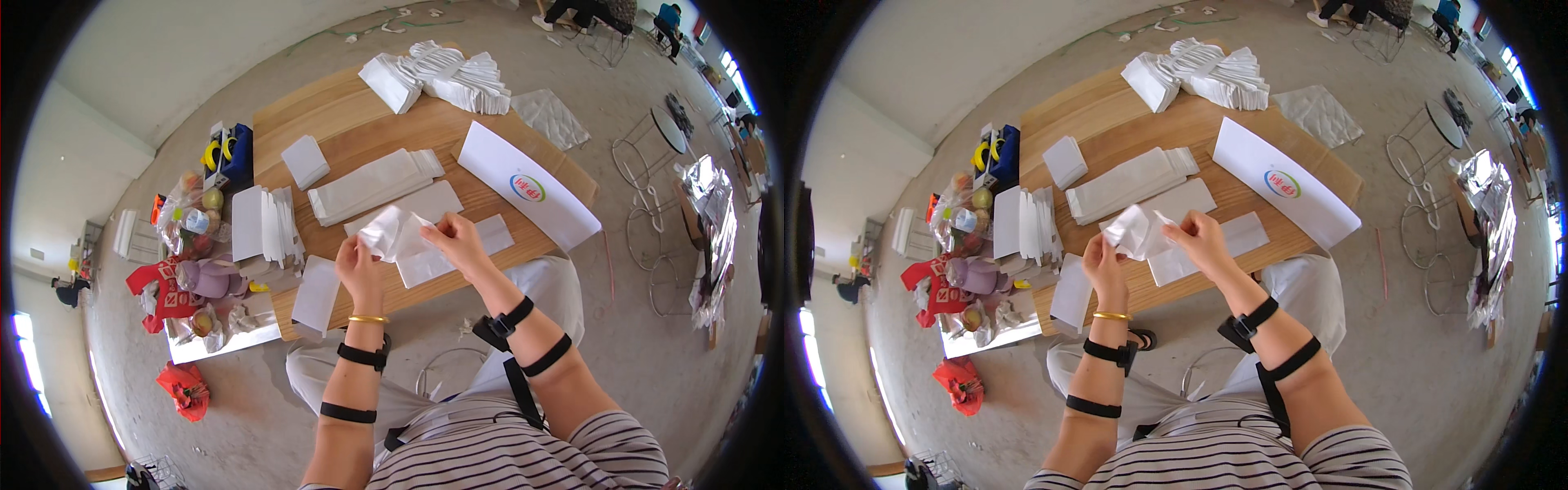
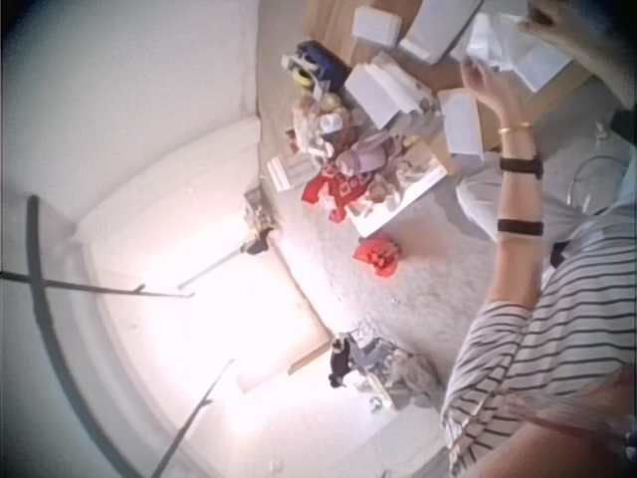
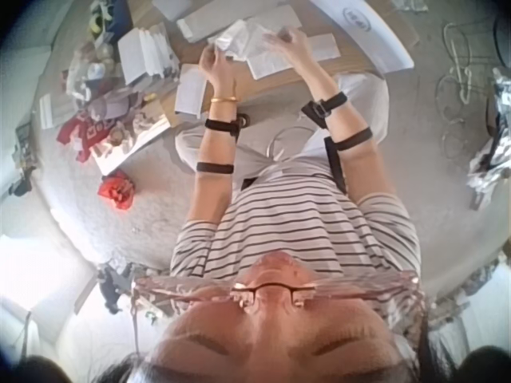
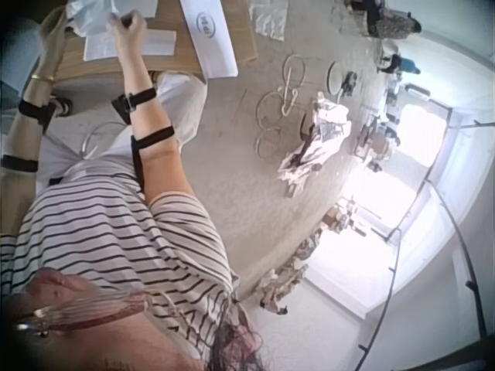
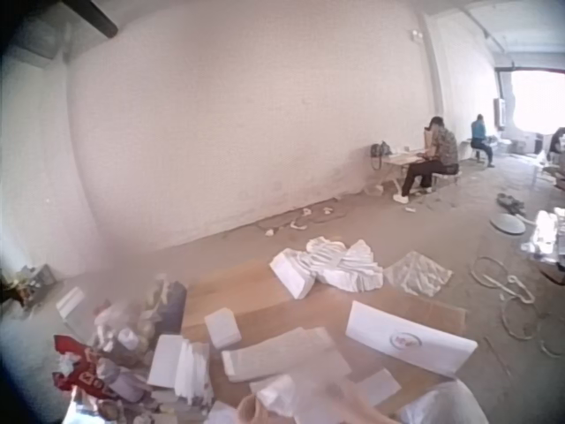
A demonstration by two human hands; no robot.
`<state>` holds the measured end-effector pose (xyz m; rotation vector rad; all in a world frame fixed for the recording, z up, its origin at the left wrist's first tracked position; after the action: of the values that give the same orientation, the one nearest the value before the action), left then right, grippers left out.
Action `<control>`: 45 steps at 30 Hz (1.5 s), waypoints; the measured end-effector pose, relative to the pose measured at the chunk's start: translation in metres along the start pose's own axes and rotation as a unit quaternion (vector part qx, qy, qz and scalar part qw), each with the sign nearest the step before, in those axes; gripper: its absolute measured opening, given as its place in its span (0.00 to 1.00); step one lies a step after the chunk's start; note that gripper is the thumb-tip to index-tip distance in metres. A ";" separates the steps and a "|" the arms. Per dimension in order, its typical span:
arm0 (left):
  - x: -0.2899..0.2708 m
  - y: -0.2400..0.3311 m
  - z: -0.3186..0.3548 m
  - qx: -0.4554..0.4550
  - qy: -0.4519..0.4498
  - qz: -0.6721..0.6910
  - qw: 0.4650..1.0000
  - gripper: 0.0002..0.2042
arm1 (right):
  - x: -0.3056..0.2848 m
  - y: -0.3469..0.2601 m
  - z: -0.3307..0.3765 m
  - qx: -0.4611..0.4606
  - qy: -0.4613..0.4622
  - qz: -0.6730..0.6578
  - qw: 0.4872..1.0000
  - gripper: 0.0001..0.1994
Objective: Folding white plastic bags and stacking them into a box.
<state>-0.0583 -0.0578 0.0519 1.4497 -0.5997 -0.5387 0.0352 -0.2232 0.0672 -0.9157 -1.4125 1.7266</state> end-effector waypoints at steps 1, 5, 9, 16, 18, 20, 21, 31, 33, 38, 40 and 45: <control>-0.006 -0.004 0.003 0.001 0.002 -0.001 1.000 0.09 | -0.003 0.006 0.005 -0.001 -0.002 -0.001 1.000 0.18; -0.014 -0.020 0.015 -0.114 0.120 0.137 0.977 0.08 | -0.034 0.046 0.022 0.012 0.042 0.011 0.999 0.20; -0.038 -0.051 0.006 -0.009 0.083 -0.132 0.988 0.08 | -0.035 0.060 0.028 -0.022 0.063 0.149 0.987 0.21; -0.023 -0.037 -0.006 0.123 0.037 -0.484 0.866 0.09 | -0.041 0.079 0.033 -0.002 0.073 0.168 0.983 0.21; -0.026 -0.036 -0.009 0.098 0.018 -0.476 0.874 0.10 | -0.041 0.084 0.034 -0.018 0.092 0.165 0.982 0.19; -0.029 -0.033 -0.009 0.073 0.000 -0.468 0.881 0.11 | -0.041 0.089 0.033 -0.008 0.089 0.163 0.983 0.19; -0.031 -0.032 -0.008 0.042 0.001 -0.425 0.904 0.11 | -0.041 0.090 0.033 0.001 0.086 0.161 0.983 0.18; -0.074 -0.033 0.061 0.038 0.082 -0.214 0.973 0.10 | -0.037 0.074 0.031 -0.016 0.084 0.145 0.986 0.13; -0.090 -0.045 0.078 0.031 0.098 -0.212 0.972 0.10 | -0.029 0.072 0.027 -0.035 0.086 0.230 0.969 0.11; -0.096 -0.054 0.082 0.031 0.118 -0.234 0.965 0.10 | -0.018 0.072 0.021 -0.047 0.090 0.326 0.940 0.10; -0.094 -0.049 0.075 0.028 0.124 -0.304 0.944 0.11 | -0.016 0.071 0.020 -0.057 0.096 0.342 0.933 0.09; -0.099 -0.041 0.068 0.004 0.111 -0.369 0.923 0.15 | -0.011 0.063 0.021 -0.057 0.100 0.358 0.926 0.10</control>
<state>-0.1768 -0.0445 0.0076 1.7023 0.1550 -0.9356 0.0170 -0.2523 0.0090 -1.7830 -1.1120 1.9829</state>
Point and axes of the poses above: each hand's wrist, its own z-axis away from the middle knuckle, its own x-axis out of the palm, y = z × x, the point moved 1 cm from there along -z, towards the middle knuckle, and after that the axes turned 5 degrees about -y, right-handed, at the moved point
